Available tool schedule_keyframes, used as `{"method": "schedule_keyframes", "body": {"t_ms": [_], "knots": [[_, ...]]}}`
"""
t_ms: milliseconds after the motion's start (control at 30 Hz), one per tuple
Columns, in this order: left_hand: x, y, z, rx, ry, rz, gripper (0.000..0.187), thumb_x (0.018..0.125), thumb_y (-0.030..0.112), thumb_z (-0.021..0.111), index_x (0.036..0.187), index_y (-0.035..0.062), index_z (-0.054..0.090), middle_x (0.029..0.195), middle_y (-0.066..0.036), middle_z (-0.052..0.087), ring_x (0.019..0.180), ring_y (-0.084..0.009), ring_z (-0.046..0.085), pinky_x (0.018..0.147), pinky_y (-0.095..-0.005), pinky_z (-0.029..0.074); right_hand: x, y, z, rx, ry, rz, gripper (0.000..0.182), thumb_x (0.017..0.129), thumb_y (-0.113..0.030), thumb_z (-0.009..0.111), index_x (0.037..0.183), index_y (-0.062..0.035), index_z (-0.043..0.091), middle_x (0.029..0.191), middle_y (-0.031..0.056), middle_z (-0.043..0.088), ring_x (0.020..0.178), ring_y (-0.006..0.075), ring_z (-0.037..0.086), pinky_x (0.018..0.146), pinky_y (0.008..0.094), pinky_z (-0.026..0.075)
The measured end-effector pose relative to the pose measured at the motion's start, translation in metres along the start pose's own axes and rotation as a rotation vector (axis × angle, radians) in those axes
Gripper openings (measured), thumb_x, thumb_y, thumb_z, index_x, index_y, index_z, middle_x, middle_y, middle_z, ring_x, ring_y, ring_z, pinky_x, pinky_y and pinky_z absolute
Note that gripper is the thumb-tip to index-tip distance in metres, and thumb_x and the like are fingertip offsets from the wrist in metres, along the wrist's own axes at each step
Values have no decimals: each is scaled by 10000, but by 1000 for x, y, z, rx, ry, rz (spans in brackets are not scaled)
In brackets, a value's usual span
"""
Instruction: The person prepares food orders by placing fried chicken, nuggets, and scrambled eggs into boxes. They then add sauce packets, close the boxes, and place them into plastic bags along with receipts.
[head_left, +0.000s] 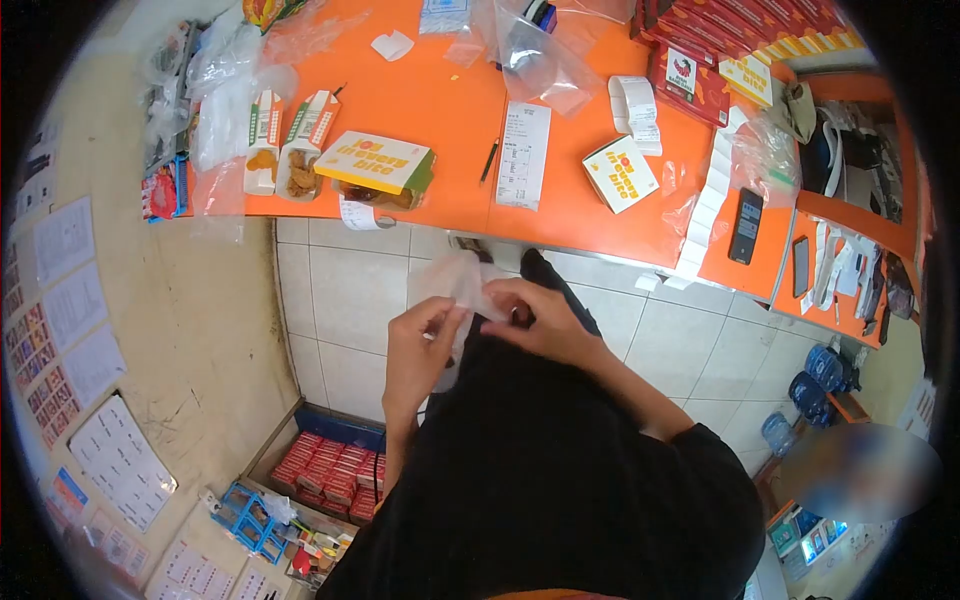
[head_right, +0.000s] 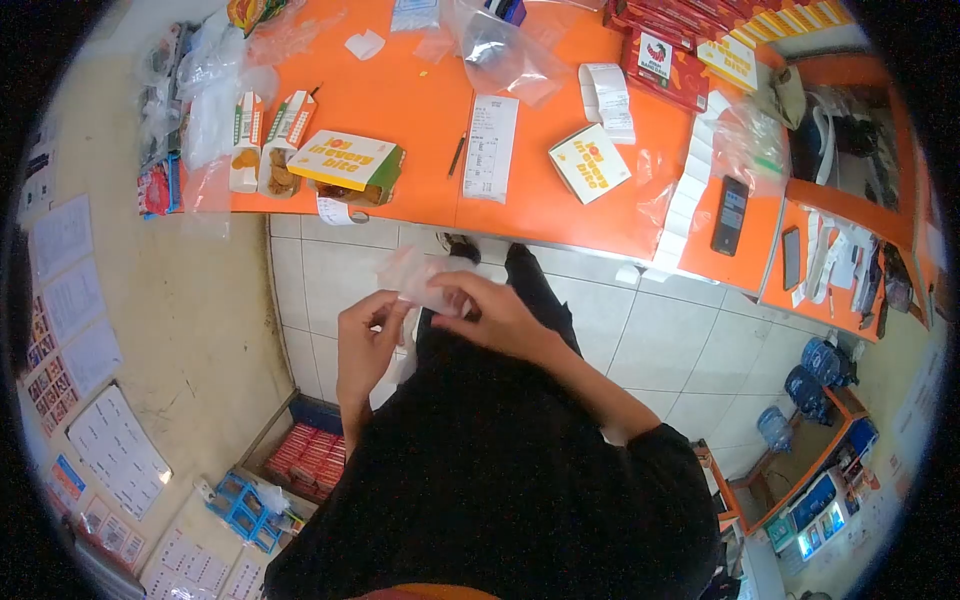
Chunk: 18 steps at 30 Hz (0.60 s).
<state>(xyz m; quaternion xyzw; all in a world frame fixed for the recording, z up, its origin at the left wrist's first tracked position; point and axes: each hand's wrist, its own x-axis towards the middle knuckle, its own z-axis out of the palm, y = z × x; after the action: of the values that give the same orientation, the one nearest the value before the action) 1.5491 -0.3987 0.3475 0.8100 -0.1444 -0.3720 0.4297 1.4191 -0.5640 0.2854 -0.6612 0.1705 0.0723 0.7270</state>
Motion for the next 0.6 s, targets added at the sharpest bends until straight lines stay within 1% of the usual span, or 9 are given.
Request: {"method": "schedule_keyframes", "body": {"t_ms": [33, 133, 267, 333, 400, 433, 500, 533, 600], "knots": [[-3, 3, -8, 68, -61, -51, 116, 896, 94, 697, 910, -20, 688, 690, -62, 593, 601, -88, 543, 511, -264, 442, 5, 6, 1, -17, -42, 64, 501, 737, -158, 845, 1176, -79, 616, 1207, 135, 576, 992, 265, 583, 883, 383, 466], [-4, -1, -30, 183, -146, 137, 113, 881, 86, 705, 924, -18, 698, 761, -92, 648, 659, -116, 596, 581, -268, 482, 24, 7, -12, -524, 638, -355, 392, 746, -107, 824, 1098, -85, 654, 1056, 116, 593, 885, 248, 591, 767, 338, 485], [2, -16, -30, 183, -98, 374, 91, 855, 60, 706, 924, 1, 713, 824, -112, 685, 722, -161, 651, 663, -289, 515, 17, 2, 27, -561, 739, -415, 249, 726, -86, 811, 832, -25, 595, 681, 61, 547, 574, 245, 539, 603, 298, 477], [-4, -18, -32, 40, -79, 180, 87, 824, 64, 722, 899, 21, 720, 819, -113, 689, 748, -176, 669, 687, -301, 525, 8, -13, 48, -191, 463, -196, 266, 780, -176, 803, 829, -36, 583, 749, 77, 602, 667, 192, 600, 651, 291, 492], [-5, -52, -30, 102, -43, 109, 88, 772, 92, 751, 765, 48, 675, 732, -83, 658, 702, -162, 641, 664, -307, 515, 3, -40, 58, -103, 261, -54, 475, 796, -371, 805, 1057, -17, 627, 1060, 141, 633, 1023, 237, 595, 927, 389, 470], [-3, -42, -31, -15, -126, -33, 235, 738, 129, 778, 651, 65, 568, 647, -43, 607, 638, -122, 569, 620, -291, 483, 9, -4, 66, -375, 181, -100, 534, 787, -379, 817, 1117, -5, 625, 1180, 180, 604, 1150, 248, 552, 1003, 408, 433], [6, -44, -41, -75, -154, 69, 293, 753, 73, 731, 627, 64, 467, 577, 21, 463, 605, -60, 417, 545, -264, 392, 27, -18, 63, -88, 202, -271, 449, 812, -285, 805, 1118, -4, 635, 1118, 148, 655, 1067, 230, 617, 945, 379, 484], [10, -40, -54, -51, -215, 108, 303, 755, 60, 732, 628, 61, 457, 576, 28, 441, 605, -53, 402, 536, -252, 376, 31, -5, 66, 147, 99, -75, 401, 822, -242, 798, 1105, -4, 640, 1067, 128, 674, 1016, 214, 642, 900, 363, 512], [17, -44, -74, -18, -223, 206, 315, 766, 46, 729, 621, 55, 450, 576, 36, 432, 599, -46, 393, 524, -236, 358, 40, -8, 66, -63, 142, -148, 339, 836, -182, 780, 1090, -4, 645, 1004, 100, 681, 950, 180, 654, 834, 331, 532]]}}
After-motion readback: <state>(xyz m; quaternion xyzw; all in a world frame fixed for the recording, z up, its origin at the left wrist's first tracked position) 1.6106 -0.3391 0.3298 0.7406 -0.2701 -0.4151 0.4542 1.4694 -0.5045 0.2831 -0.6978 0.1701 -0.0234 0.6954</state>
